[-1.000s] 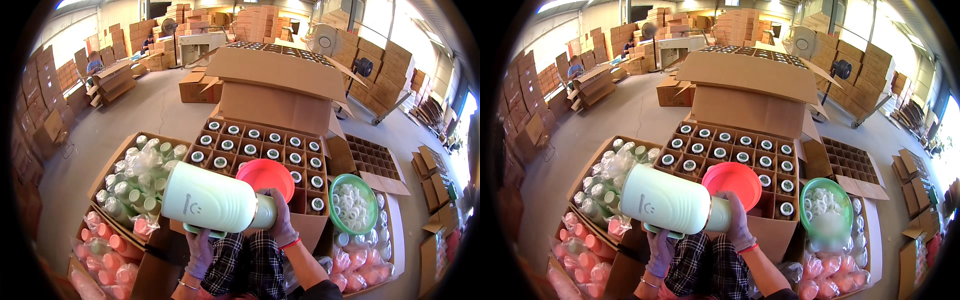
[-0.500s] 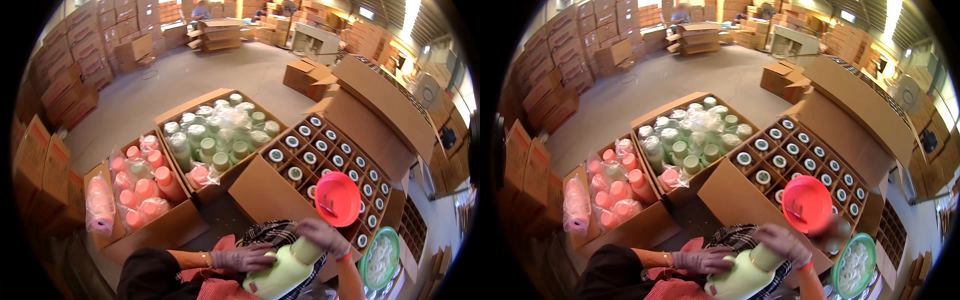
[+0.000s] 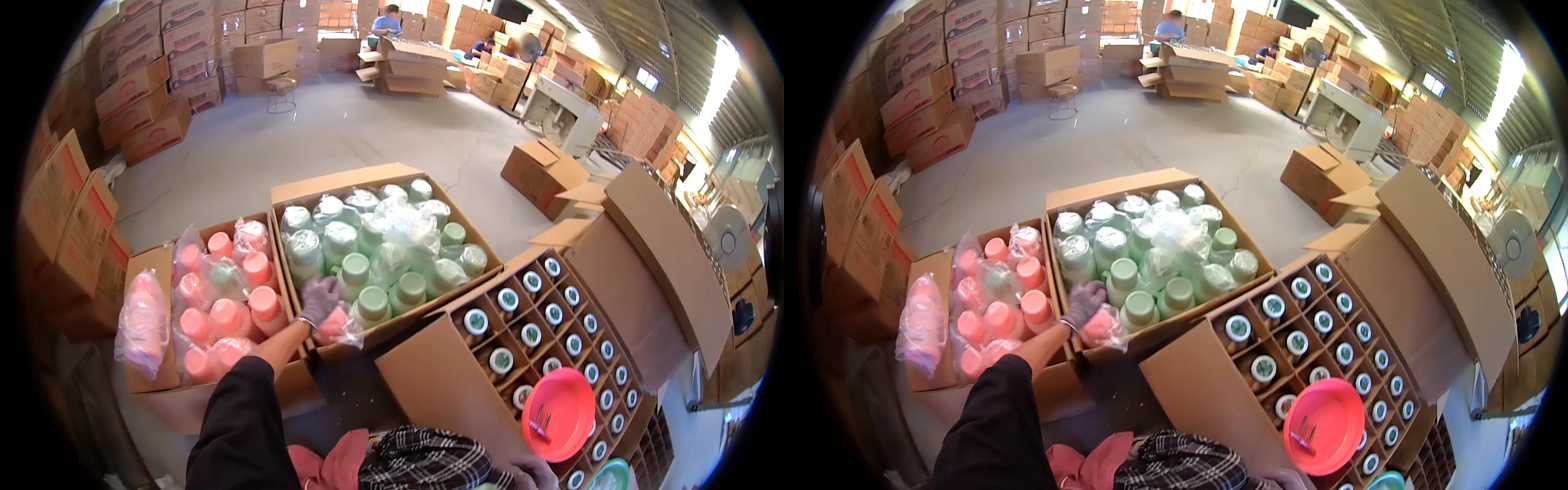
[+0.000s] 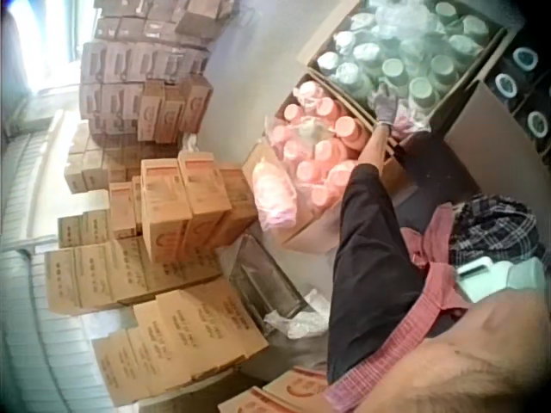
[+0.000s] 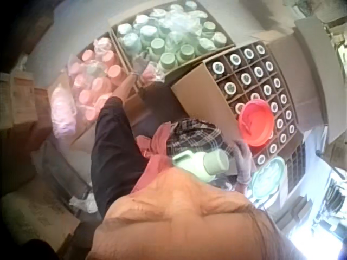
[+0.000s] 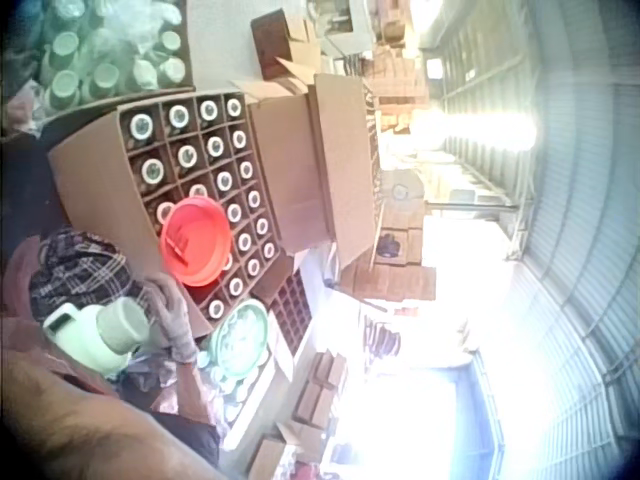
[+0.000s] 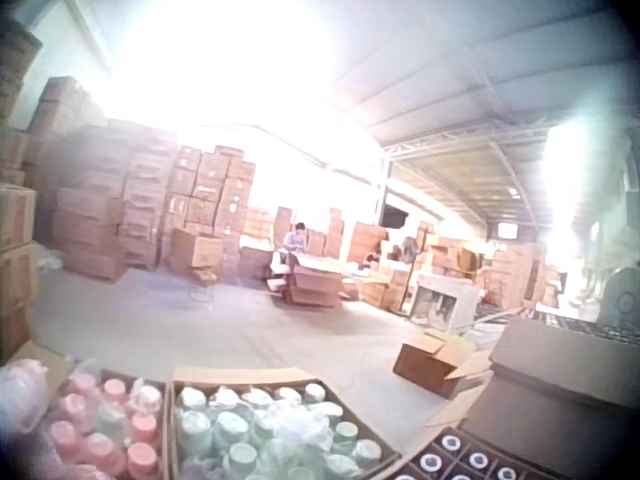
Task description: The person sits on the floor in a warehouse and assembles thermos bottles. They place white plastic rings into the necks of green and pink bottles, then insert the bottles into plastic bags and place them into cardboard boxes.
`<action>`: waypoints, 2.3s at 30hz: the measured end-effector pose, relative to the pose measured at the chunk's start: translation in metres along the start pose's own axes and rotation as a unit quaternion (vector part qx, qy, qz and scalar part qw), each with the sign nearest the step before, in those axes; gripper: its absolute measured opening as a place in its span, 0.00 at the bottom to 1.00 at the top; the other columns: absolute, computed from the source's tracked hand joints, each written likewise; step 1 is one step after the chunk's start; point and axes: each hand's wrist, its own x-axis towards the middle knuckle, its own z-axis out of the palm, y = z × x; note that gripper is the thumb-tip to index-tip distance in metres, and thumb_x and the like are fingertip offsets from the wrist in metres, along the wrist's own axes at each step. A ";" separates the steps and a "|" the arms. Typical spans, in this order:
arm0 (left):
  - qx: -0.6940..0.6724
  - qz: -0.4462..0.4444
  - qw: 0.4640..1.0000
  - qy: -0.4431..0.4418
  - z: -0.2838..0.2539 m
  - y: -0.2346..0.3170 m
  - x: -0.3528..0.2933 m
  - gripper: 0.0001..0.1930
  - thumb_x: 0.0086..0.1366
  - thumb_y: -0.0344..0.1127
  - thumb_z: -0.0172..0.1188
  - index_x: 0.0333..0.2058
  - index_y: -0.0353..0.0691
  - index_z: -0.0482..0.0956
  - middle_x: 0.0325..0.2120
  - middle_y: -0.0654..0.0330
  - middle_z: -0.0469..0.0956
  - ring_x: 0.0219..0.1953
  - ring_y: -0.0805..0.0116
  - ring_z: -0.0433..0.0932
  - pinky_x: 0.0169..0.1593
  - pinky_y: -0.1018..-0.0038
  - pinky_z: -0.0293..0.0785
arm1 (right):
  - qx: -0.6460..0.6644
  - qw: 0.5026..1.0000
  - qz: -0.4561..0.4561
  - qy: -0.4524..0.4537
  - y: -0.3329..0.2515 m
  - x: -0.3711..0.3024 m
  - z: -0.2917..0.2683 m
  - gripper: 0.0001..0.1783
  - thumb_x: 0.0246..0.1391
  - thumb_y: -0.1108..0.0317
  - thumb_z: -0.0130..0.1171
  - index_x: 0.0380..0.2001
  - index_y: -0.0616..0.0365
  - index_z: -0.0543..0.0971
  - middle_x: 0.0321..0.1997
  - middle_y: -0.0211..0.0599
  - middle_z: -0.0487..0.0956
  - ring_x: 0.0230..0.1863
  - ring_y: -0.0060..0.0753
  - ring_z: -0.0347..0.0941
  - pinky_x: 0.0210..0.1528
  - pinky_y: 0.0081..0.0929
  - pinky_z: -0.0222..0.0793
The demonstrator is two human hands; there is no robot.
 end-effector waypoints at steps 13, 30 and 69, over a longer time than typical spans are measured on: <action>0.114 -0.155 0.973 -0.125 0.016 -0.135 0.104 0.22 0.64 0.41 0.53 0.54 0.40 0.76 0.60 0.51 0.66 0.63 0.51 0.64 0.65 0.54 0.57 | -0.343 0.911 -0.224 0.050 0.078 0.018 -0.013 0.19 0.43 0.73 0.62 0.42 0.62 0.79 0.44 0.47 0.78 0.45 0.50 0.76 0.46 0.40 0.74; -0.704 0.187 0.615 -0.304 -0.163 0.295 -0.079 0.17 0.71 0.35 0.48 0.51 0.30 0.78 0.59 0.54 0.71 0.62 0.62 0.67 0.66 0.67 0.59 | 0.274 0.958 -0.058 0.054 -0.047 0.074 -0.008 0.11 0.61 0.63 0.60 0.36 0.61 0.78 0.24 0.31 0.79 0.25 0.26 0.77 0.28 0.23 0.74; -0.501 -0.094 0.564 -0.649 -0.201 0.200 -0.288 0.13 0.67 0.36 0.59 0.44 0.34 0.82 0.62 0.48 0.67 0.62 0.62 0.67 0.63 0.65 0.64 | -0.259 0.908 -0.293 0.149 0.129 -0.204 0.113 0.15 0.38 0.67 0.65 0.34 0.50 0.77 0.43 0.37 0.74 0.49 0.43 0.71 0.54 0.46 0.70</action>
